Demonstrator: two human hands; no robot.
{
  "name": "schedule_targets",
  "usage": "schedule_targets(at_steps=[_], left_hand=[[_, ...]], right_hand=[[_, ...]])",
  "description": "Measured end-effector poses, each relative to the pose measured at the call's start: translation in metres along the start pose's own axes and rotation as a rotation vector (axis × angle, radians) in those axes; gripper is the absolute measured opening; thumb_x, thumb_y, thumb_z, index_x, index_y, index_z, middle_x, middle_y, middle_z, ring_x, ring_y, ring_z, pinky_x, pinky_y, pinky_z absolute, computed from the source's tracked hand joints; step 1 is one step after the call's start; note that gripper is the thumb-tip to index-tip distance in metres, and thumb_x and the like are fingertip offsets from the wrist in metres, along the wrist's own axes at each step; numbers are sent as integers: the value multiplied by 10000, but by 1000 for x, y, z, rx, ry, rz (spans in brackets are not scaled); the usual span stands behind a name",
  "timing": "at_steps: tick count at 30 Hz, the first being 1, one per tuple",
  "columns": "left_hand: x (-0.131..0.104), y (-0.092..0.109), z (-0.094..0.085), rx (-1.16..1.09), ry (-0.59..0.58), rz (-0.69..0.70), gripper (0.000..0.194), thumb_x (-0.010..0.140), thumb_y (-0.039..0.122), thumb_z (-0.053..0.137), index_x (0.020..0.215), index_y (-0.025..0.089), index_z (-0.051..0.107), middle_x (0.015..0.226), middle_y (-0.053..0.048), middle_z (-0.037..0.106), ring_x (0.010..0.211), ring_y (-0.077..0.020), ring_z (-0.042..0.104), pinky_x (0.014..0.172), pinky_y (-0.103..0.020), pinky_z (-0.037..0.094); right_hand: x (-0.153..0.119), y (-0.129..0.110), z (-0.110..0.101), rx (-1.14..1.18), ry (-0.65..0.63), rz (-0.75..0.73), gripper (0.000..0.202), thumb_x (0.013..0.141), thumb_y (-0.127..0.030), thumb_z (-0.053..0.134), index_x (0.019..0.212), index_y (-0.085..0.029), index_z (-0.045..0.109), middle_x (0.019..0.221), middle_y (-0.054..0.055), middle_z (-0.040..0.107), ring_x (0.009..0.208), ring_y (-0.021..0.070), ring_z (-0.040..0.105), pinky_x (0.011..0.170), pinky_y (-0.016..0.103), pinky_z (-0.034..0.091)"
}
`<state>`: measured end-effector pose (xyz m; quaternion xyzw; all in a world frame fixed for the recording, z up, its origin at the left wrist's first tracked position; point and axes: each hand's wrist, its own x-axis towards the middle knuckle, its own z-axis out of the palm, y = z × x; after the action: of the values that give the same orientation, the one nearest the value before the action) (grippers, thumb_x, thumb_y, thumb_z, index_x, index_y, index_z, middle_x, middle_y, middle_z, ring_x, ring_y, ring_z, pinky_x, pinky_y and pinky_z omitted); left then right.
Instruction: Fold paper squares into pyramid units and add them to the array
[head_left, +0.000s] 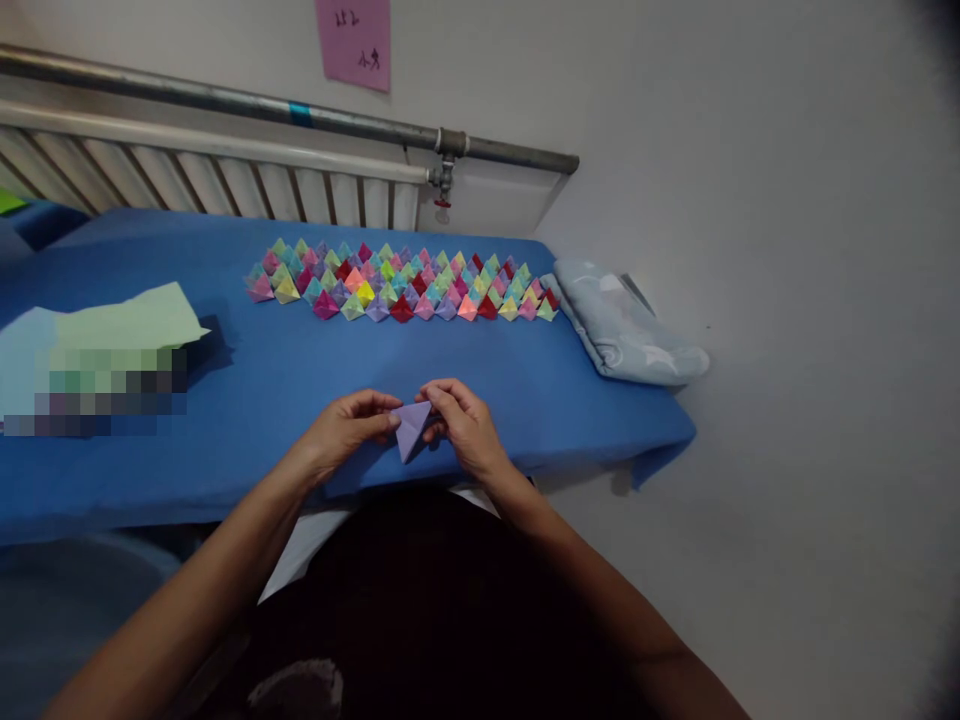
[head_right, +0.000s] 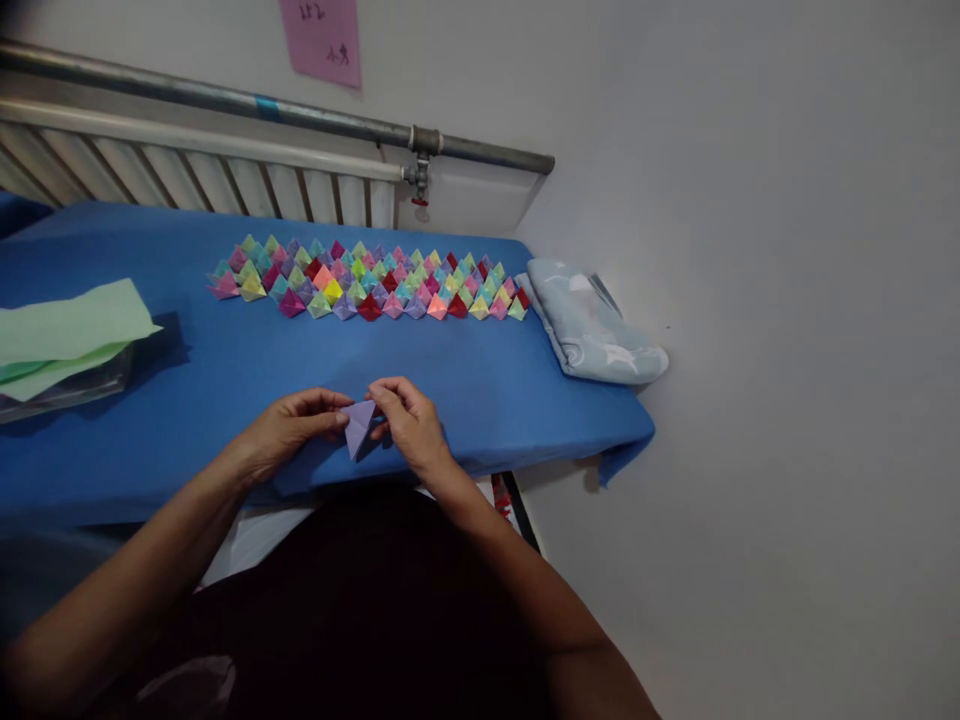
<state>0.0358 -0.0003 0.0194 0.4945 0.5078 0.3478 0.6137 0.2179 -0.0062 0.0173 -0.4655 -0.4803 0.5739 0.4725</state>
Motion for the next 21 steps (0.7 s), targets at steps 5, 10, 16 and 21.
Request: schedule_targets(at_steps=[5,10,16,21], left_hand=[[-4,3,2,-14,-38,-7,398,610,437,837,883,181,698,826,3,683,719,-134,598,713,-295,491],[-5,4,2,-228,-69,-71,355,551,355,897,736,163,662,697,24,649,611,-101,579,592,-236,473],[-8,2,2,-499,-44,-113,380,501,280,939,719,145,658,649,5,678,600,-109,627,576,-211,517],[-9,-1,0,-579,-109,-133,289,590,206,897,736,145,655,676,-8,698,641,-132,662,607,-231,547]], right_hand=[[2,-1,3,78,-20,12,307,793,-510,631,860,-211,615,802,-14,638,533,75,556,483,205,465],[0,-4,7,208,-52,7,322,777,-521,655,844,-207,622,770,-13,623,563,87,544,462,199,465],[-12,-10,9,247,-116,50,299,698,-418,760,843,-198,620,730,-17,632,627,108,596,467,188,443],[-17,-12,12,206,-167,-2,219,696,-313,762,833,-204,630,696,-51,615,574,75,560,479,181,421]])
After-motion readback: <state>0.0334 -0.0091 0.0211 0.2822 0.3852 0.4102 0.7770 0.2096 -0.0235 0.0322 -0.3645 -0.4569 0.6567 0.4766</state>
